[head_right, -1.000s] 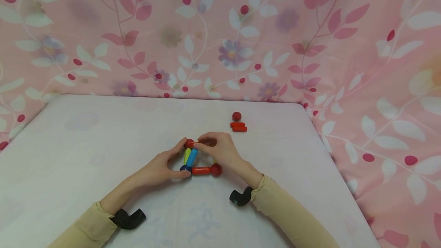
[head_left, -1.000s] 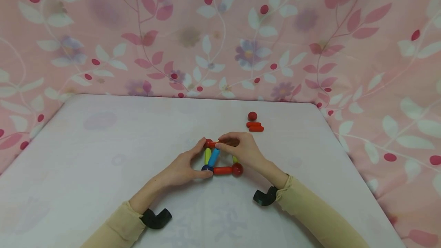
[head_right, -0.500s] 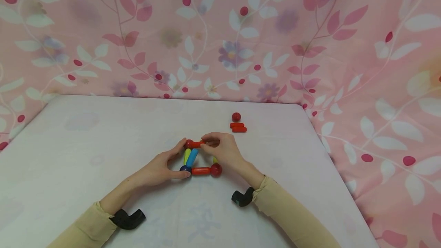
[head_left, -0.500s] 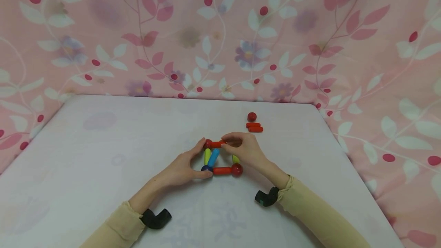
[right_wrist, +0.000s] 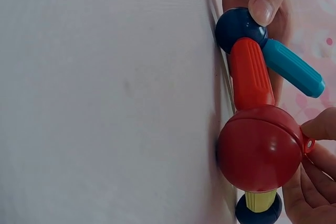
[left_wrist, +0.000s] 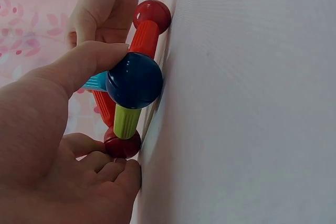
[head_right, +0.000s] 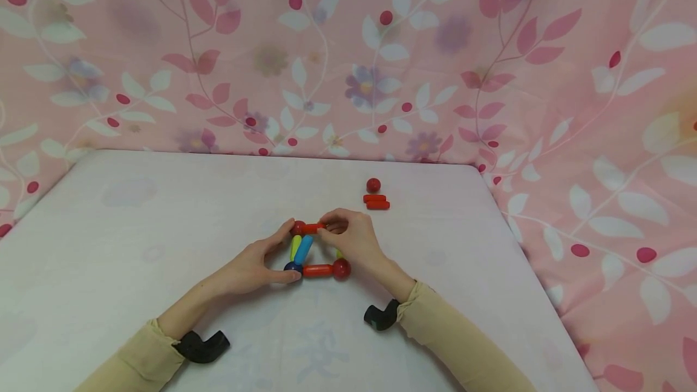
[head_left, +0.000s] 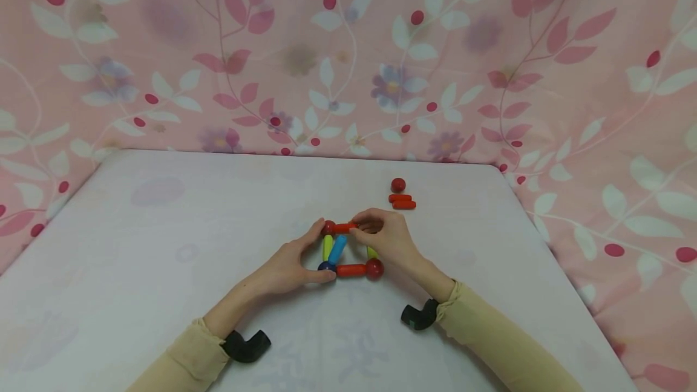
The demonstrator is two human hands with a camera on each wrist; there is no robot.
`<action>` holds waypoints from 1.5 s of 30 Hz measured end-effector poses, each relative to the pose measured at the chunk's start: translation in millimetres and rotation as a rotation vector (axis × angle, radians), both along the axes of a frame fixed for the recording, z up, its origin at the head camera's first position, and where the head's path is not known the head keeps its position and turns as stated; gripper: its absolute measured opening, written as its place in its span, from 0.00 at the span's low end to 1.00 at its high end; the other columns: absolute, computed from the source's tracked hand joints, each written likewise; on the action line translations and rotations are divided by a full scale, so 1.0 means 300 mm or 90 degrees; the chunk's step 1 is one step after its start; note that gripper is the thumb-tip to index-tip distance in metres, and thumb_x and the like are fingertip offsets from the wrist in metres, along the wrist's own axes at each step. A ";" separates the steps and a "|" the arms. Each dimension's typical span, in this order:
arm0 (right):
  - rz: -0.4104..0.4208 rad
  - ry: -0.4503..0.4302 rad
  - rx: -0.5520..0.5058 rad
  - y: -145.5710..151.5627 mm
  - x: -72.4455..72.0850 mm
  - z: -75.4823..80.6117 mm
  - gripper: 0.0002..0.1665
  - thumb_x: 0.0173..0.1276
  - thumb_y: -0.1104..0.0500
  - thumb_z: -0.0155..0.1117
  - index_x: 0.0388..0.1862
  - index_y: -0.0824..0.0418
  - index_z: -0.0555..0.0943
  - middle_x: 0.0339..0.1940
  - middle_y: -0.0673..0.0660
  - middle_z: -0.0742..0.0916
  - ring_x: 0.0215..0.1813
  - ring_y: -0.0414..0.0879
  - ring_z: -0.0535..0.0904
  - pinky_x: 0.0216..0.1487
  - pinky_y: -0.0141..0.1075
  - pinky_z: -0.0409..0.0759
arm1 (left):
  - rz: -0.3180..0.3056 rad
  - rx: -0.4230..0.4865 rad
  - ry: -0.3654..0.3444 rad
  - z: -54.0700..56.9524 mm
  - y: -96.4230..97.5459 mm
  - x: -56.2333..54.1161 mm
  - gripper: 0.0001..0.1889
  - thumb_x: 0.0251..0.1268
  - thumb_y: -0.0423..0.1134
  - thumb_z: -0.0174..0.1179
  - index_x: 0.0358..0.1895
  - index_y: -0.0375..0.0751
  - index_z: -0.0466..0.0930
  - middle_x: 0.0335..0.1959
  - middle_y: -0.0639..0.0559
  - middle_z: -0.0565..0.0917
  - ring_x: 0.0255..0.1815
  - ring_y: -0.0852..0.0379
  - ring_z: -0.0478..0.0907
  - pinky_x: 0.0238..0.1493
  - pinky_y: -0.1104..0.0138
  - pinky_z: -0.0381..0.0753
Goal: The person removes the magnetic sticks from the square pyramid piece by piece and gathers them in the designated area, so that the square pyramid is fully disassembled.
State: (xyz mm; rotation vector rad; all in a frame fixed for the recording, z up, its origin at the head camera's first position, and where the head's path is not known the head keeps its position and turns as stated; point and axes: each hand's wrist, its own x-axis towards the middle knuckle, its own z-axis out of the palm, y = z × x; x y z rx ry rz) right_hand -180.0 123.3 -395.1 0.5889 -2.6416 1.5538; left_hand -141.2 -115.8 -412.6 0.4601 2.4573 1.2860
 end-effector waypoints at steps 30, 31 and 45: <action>-0.038 -0.076 -0.020 0.027 -0.012 -0.017 0.13 0.63 0.60 0.74 0.46 0.58 0.87 0.42 0.54 0.91 0.43 0.46 0.88 0.49 0.35 0.86 | 0.003 -0.007 0.001 0.001 0.003 0.002 0.55 0.55 0.57 0.72 0.82 0.56 0.45 0.81 0.54 0.54 0.82 0.47 0.50 0.74 0.40 0.59; -0.042 -0.075 -0.020 0.032 -0.014 -0.017 0.12 0.63 0.59 0.74 0.46 0.57 0.87 0.42 0.53 0.91 0.43 0.46 0.88 0.49 0.35 0.86 | 0.003 -0.009 0.002 0.000 0.004 0.002 0.55 0.55 0.57 0.72 0.82 0.56 0.45 0.81 0.53 0.54 0.82 0.47 0.50 0.74 0.40 0.59; -0.064 -0.083 -0.019 0.108 -0.032 -0.015 0.14 0.64 0.56 0.73 0.49 0.57 0.87 0.45 0.54 0.90 0.46 0.47 0.87 0.54 0.41 0.84 | 0.002 -0.014 0.004 0.000 0.005 0.002 0.55 0.56 0.56 0.72 0.82 0.56 0.45 0.81 0.52 0.54 0.82 0.47 0.50 0.74 0.43 0.61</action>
